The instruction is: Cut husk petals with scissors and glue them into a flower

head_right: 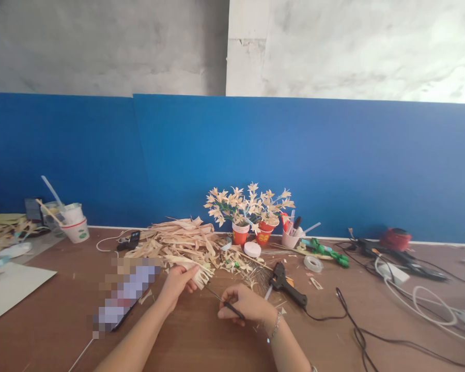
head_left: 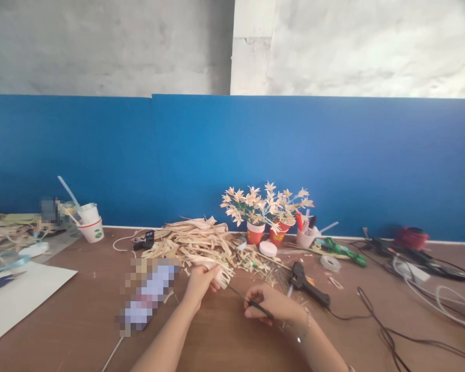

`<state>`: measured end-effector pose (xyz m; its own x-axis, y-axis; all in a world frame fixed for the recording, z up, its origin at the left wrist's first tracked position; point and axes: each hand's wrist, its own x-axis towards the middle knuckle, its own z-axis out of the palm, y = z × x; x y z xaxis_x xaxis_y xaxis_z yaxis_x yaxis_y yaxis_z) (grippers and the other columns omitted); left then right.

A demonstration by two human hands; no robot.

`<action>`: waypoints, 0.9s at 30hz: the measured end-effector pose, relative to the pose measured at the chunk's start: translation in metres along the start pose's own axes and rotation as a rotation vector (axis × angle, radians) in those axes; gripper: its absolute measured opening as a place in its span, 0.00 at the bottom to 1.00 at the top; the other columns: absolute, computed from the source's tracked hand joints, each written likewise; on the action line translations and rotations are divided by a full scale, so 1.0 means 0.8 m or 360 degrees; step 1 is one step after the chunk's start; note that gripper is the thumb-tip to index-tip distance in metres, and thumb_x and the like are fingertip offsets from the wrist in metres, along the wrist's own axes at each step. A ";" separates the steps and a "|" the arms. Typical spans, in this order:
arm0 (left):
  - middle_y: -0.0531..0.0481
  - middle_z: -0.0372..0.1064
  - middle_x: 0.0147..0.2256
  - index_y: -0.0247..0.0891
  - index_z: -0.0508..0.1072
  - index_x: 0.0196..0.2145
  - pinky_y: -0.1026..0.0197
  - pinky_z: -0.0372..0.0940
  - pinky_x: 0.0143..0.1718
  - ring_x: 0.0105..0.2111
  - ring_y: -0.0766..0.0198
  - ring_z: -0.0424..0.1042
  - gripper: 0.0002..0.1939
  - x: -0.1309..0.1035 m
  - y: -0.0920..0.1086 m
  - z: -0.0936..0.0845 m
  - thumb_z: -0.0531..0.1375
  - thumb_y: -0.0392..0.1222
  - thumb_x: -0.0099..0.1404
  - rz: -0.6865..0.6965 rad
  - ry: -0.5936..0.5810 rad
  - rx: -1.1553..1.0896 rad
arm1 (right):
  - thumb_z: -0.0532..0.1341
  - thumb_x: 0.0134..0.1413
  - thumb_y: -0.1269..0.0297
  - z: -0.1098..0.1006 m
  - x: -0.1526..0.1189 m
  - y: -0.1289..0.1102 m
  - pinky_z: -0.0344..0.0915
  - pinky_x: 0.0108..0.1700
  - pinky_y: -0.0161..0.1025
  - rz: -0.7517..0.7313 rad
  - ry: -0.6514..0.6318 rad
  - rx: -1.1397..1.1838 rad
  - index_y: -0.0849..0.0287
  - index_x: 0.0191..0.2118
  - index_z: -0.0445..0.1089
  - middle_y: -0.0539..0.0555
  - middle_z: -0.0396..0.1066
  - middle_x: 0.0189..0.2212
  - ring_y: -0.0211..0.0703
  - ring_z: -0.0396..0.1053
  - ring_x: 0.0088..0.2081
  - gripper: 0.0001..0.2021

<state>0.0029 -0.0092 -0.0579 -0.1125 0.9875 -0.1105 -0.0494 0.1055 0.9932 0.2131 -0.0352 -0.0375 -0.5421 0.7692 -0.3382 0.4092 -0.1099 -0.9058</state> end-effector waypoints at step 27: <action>0.56 0.58 0.08 0.35 0.65 0.15 0.69 0.48 0.14 0.11 0.73 0.55 0.20 0.003 -0.008 -0.006 0.64 0.56 0.46 -0.0004 -0.0058 0.0093 | 0.66 0.36 0.60 -0.002 0.000 0.001 0.47 0.13 0.25 0.0044 -0.0050 -0.0034 0.62 0.29 0.69 0.42 0.62 0.13 0.27 0.56 0.12 0.13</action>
<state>-0.0020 -0.0079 -0.0643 -0.0760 0.9907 -0.1125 0.0086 0.1135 0.9935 0.2146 -0.0347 -0.0375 -0.5532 0.7458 -0.3711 0.4396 -0.1171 -0.8905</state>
